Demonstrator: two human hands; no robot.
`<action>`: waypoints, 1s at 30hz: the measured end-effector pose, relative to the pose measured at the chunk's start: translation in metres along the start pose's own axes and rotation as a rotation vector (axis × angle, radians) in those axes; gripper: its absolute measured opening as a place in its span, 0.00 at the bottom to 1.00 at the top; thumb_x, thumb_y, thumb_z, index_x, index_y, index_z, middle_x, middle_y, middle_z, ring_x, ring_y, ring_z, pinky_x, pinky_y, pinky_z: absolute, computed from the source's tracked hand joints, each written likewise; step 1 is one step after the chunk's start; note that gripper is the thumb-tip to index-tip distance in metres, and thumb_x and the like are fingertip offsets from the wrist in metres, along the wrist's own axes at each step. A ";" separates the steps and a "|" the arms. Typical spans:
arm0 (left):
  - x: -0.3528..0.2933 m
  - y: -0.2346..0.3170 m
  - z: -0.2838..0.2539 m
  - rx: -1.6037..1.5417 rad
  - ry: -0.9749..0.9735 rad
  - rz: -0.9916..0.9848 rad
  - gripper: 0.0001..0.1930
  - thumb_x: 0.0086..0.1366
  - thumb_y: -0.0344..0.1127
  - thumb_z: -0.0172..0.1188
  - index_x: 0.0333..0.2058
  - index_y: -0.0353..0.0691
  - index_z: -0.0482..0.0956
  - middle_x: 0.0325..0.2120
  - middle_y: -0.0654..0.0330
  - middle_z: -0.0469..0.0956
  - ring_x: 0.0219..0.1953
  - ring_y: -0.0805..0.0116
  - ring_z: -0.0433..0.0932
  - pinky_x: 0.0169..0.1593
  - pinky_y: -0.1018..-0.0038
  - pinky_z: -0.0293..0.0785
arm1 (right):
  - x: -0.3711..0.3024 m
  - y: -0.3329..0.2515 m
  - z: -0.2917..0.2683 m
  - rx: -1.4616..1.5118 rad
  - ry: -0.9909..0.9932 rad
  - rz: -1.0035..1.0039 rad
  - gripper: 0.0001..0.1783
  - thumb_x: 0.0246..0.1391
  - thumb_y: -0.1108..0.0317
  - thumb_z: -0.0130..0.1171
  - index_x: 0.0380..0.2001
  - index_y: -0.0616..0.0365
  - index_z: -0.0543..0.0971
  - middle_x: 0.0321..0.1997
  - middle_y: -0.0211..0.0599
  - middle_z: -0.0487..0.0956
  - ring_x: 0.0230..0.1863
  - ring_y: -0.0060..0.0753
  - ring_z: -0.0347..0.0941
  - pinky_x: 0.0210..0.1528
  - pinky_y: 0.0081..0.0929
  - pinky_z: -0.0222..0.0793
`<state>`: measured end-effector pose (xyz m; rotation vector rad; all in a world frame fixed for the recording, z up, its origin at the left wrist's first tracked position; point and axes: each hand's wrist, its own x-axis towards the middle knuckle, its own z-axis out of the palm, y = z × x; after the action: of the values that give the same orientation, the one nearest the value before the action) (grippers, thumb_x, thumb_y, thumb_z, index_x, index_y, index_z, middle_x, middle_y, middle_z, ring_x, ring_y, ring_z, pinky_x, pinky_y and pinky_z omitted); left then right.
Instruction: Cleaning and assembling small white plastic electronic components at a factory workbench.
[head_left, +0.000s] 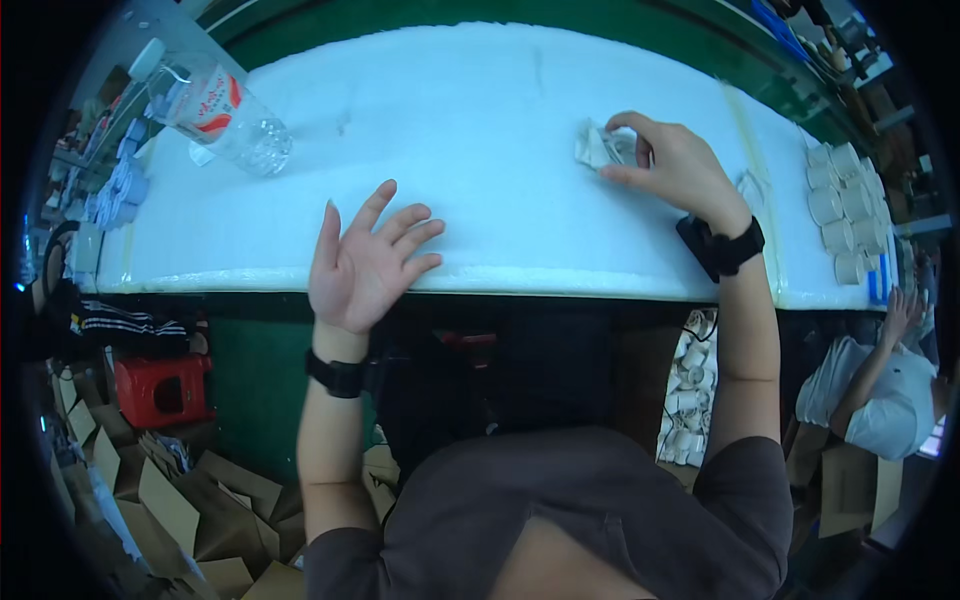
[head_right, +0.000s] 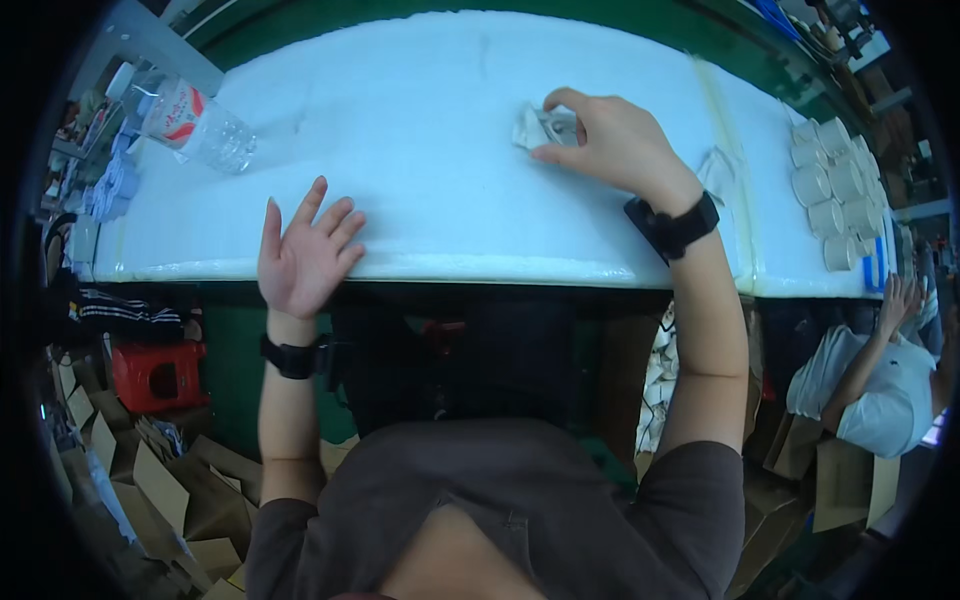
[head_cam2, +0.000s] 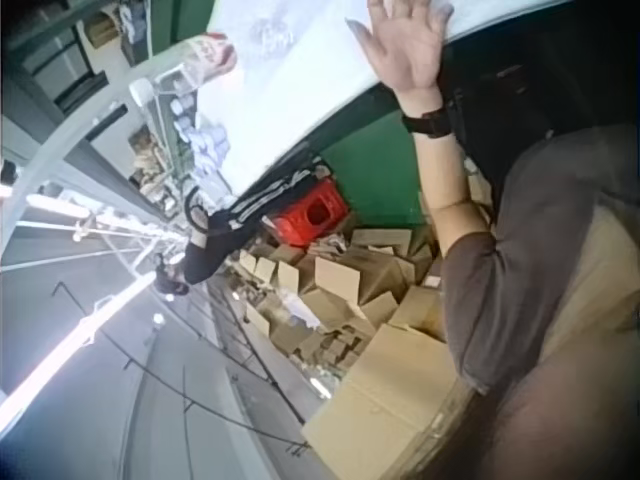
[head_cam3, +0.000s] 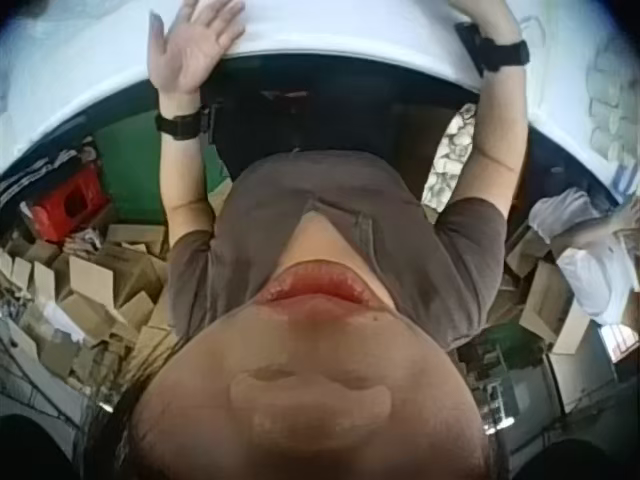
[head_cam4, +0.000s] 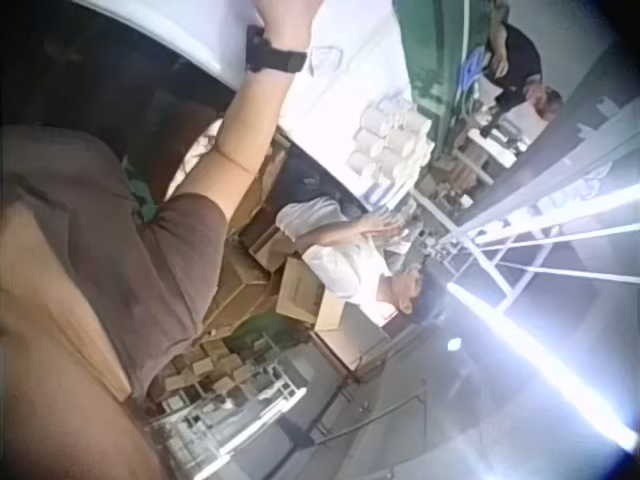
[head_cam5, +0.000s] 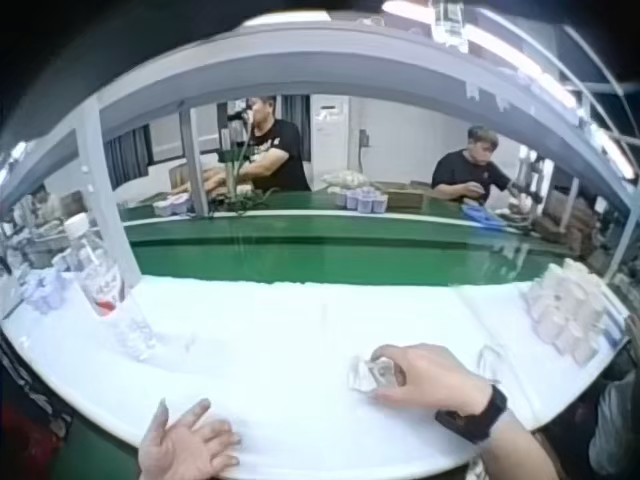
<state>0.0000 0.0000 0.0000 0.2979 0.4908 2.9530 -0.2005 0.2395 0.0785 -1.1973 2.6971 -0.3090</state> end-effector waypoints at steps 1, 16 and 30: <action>-0.006 -0.005 0.003 0.055 0.010 0.072 0.29 0.60 0.55 0.30 0.53 0.41 0.47 0.49 0.42 0.55 0.54 0.50 0.52 0.52 0.52 0.53 | -0.002 -0.003 0.009 -0.031 0.049 -0.058 0.14 0.43 0.63 0.54 0.35 0.54 0.72 0.22 0.38 0.73 0.25 0.32 0.69 0.28 0.29 0.63; -0.009 0.007 0.024 0.536 0.286 0.442 0.24 0.61 0.51 0.32 0.46 0.37 0.58 0.40 0.49 0.65 0.45 0.58 0.63 0.46 0.65 0.60 | -0.047 -0.083 0.040 1.640 -0.216 -0.121 0.09 0.48 0.70 0.48 0.32 0.64 0.69 0.20 0.29 0.71 0.20 0.18 0.67 0.23 0.14 0.63; 0.005 0.119 0.012 1.515 1.202 0.664 0.36 0.50 0.36 0.57 0.52 0.34 0.45 0.47 0.51 0.59 0.50 0.61 0.59 0.51 0.71 0.56 | -0.023 -0.077 0.079 2.298 -0.106 -0.087 0.14 0.47 0.71 0.46 0.38 0.67 0.66 0.39 0.41 0.70 0.39 0.36 0.68 0.43 0.30 0.63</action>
<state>-0.0139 -0.1074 0.0516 -1.4958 3.0132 2.0176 -0.1117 0.1973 0.0244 -0.2987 0.6395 -2.1240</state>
